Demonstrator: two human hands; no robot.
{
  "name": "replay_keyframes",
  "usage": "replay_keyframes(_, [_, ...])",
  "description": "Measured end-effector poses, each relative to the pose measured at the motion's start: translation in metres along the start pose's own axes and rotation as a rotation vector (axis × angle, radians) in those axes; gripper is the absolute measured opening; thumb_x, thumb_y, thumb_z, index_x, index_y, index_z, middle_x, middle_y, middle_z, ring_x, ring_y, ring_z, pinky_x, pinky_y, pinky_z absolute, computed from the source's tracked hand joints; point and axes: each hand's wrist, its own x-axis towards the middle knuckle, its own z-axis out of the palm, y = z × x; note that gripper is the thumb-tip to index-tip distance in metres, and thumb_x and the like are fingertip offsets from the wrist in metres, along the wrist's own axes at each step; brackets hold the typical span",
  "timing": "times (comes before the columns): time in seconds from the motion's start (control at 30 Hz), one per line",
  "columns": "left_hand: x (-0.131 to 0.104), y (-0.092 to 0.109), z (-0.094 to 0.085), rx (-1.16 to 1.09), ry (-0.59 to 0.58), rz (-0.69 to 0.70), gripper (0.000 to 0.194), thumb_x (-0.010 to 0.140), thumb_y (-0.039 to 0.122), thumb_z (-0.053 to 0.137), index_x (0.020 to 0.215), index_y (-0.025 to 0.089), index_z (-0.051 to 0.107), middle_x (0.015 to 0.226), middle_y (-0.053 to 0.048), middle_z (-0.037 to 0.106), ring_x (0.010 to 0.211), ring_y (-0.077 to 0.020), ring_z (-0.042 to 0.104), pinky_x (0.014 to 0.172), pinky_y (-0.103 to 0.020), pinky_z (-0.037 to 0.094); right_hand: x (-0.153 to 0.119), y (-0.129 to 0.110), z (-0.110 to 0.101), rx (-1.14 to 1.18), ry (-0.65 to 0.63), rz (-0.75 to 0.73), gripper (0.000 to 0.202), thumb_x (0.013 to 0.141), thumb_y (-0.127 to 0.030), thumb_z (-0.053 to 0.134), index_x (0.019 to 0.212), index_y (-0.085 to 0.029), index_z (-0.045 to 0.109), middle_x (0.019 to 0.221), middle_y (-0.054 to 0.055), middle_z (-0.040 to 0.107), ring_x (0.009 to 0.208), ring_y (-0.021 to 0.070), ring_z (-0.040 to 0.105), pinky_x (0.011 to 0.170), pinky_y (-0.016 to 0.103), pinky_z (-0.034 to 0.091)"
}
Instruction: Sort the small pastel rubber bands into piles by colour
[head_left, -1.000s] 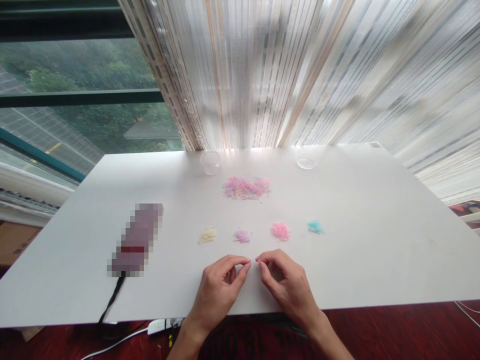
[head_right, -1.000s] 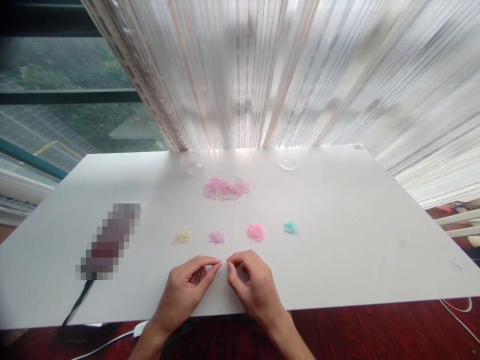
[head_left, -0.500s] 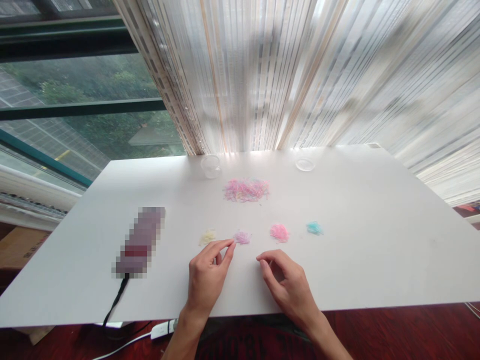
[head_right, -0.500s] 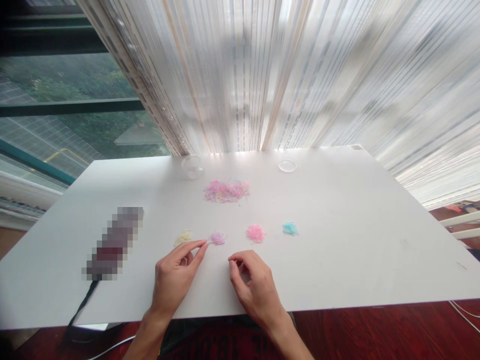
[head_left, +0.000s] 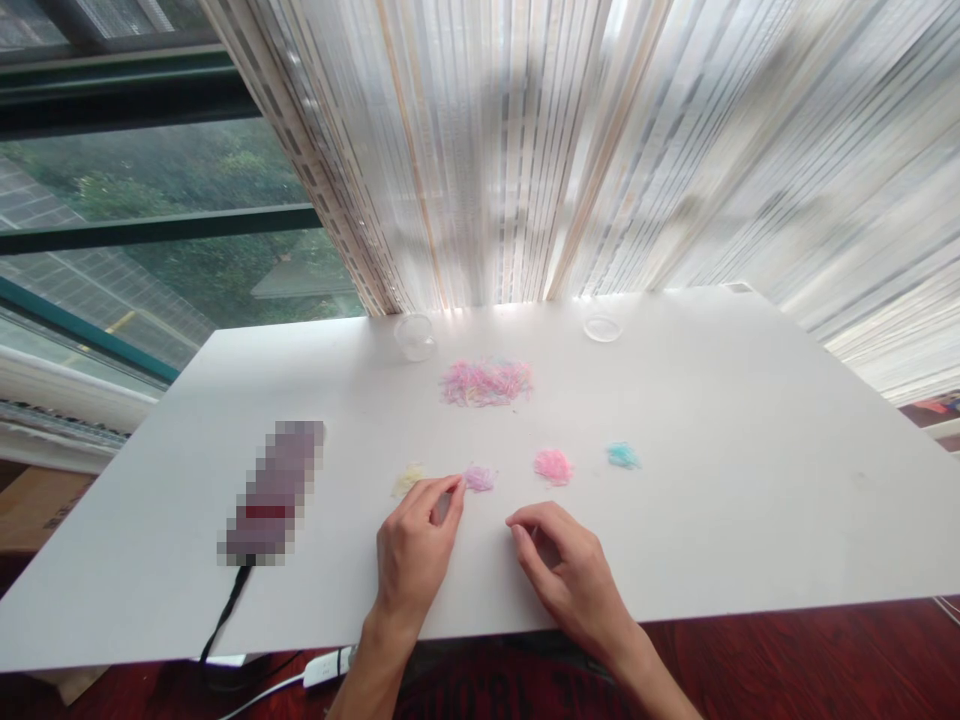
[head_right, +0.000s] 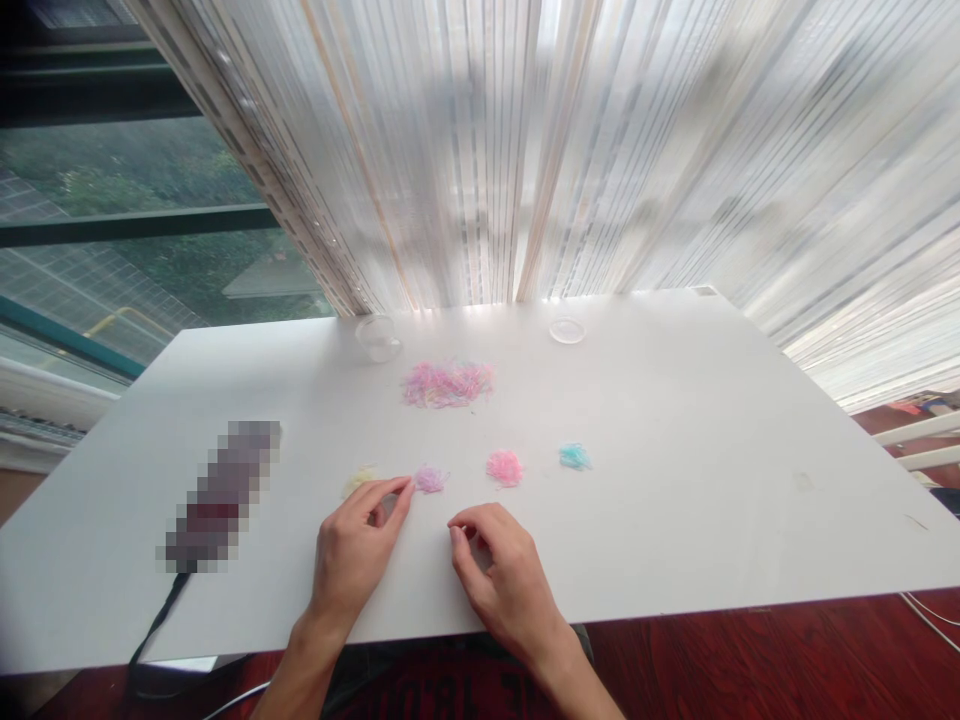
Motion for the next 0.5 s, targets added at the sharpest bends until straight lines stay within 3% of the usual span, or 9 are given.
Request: replay_keyframes(0.5, [-0.0023, 0.0004, -0.0030, -0.045, -0.023, 0.003, 0.017, 0.099, 0.030, 0.062, 0.104, 0.019, 0.075, 0.083, -0.001, 0.072, 0.048, -0.0099, 0.052, 0.055, -0.023, 0.049, -0.0001, -0.0011, -0.0007, -0.007, 0.001, -0.007, 0.013, 0.100, -0.016, 0.056, 0.097, -0.022, 0.067, 0.087, 0.003, 0.073, 0.075, 0.0167, 0.068, 0.069, 0.026, 0.056])
